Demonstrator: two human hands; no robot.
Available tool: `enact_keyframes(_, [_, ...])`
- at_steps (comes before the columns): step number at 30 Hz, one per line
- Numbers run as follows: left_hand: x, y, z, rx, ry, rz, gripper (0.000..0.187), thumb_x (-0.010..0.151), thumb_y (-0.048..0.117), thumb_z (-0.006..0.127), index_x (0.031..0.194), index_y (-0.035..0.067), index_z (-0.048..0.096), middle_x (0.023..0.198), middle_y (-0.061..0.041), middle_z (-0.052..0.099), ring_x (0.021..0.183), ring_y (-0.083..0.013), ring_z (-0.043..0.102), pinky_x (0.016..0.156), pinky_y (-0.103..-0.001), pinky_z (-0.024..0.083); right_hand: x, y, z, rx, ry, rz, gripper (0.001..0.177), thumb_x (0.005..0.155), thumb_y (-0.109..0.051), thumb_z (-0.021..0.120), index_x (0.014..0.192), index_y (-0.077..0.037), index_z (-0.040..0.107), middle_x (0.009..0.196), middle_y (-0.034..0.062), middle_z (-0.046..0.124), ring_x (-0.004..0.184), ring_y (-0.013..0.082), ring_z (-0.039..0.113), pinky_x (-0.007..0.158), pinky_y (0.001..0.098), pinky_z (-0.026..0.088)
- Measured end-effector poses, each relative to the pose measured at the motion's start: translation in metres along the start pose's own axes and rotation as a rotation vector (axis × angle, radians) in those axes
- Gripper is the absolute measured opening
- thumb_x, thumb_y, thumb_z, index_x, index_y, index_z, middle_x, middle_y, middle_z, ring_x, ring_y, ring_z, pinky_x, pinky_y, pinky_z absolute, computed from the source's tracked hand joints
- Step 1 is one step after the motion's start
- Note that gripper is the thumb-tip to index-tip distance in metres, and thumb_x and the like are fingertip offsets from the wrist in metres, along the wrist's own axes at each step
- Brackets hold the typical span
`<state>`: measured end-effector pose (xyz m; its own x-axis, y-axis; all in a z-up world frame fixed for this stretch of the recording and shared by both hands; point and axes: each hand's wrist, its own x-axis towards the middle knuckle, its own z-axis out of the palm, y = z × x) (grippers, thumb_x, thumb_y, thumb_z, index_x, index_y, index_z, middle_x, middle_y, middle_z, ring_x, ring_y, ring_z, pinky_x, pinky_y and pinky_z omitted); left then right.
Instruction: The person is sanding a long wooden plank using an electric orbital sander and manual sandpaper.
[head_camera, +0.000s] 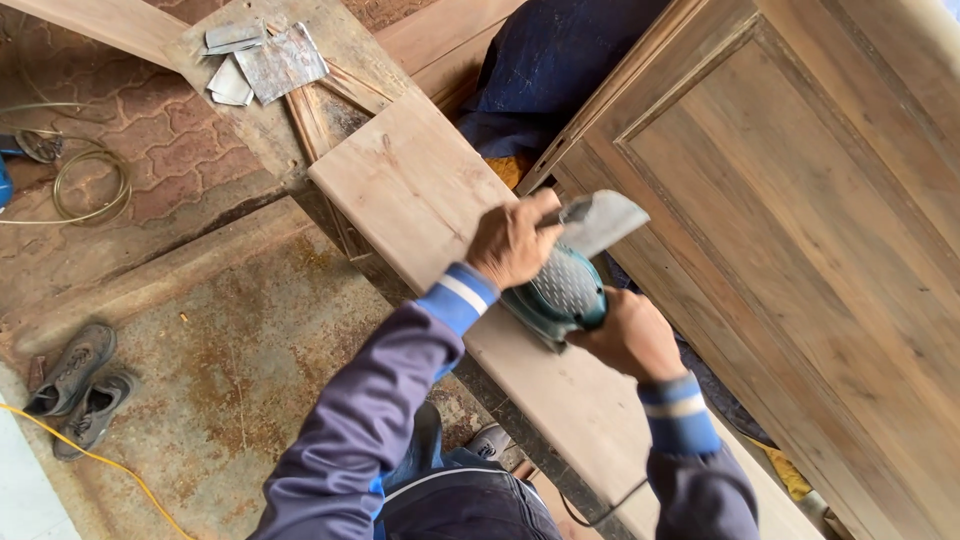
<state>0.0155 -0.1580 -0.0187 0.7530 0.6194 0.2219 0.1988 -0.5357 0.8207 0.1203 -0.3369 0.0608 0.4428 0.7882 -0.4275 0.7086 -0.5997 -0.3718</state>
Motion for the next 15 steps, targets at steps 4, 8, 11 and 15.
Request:
enact_keyframes(4, [0.021,-0.006,-0.040,0.058,0.064,-0.029,0.019,0.099,0.026,0.065,0.094,0.010,0.057,0.075,-0.016,0.070,0.074,-0.0383,0.072,0.064,-0.050,0.057,0.024,-0.035,-0.006,0.026,0.013,-0.038,0.051,0.064,-0.035,0.089,0.106,-0.008,0.075,0.086,0.0148,0.078,0.074,0.0285,0.076,0.074,0.0423,0.061])
enact_keyframes(8, [0.021,-0.001,-0.030,0.028,0.134,0.078,0.017,0.098,0.026,0.065,0.094,0.011,0.057,0.079,-0.015,0.072,0.077,-0.0384,0.072,0.064,-0.050,0.057,0.016,-0.028,-0.009,0.022,0.005,-0.037,0.051,0.065,-0.035,0.089,0.106,-0.008,0.076,0.085,0.0154,0.078,0.074,0.0287,0.076,0.074,0.0428,0.061])
enact_keyframes(11, [0.011,0.005,0.010,-0.029,0.042,0.025,0.014,0.099,0.021,0.062,0.095,0.010,0.055,0.072,-0.013,0.068,0.067,-0.0302,0.072,0.055,-0.044,0.058,-0.003,0.006,-0.005,0.019,-0.037,-0.009,0.048,0.067,-0.035,0.088,0.105,-0.008,0.076,0.086,0.0139,0.079,0.076,0.0268,0.077,0.076,0.0412,0.061])
enact_keyframes(15, [-0.012,0.045,0.065,-0.127,-0.018,0.049,0.015,0.095,0.014,0.066,0.093,0.008,0.052,0.066,-0.010,0.063,0.057,-0.0218,0.070,0.045,-0.038,0.058,-0.042,0.069,-0.001,0.090,-0.134,0.101,0.044,0.072,-0.032,0.086,0.108,-0.010,0.073,0.089,0.0105,0.081,0.077,0.0231,0.079,0.078,0.0370,0.063])
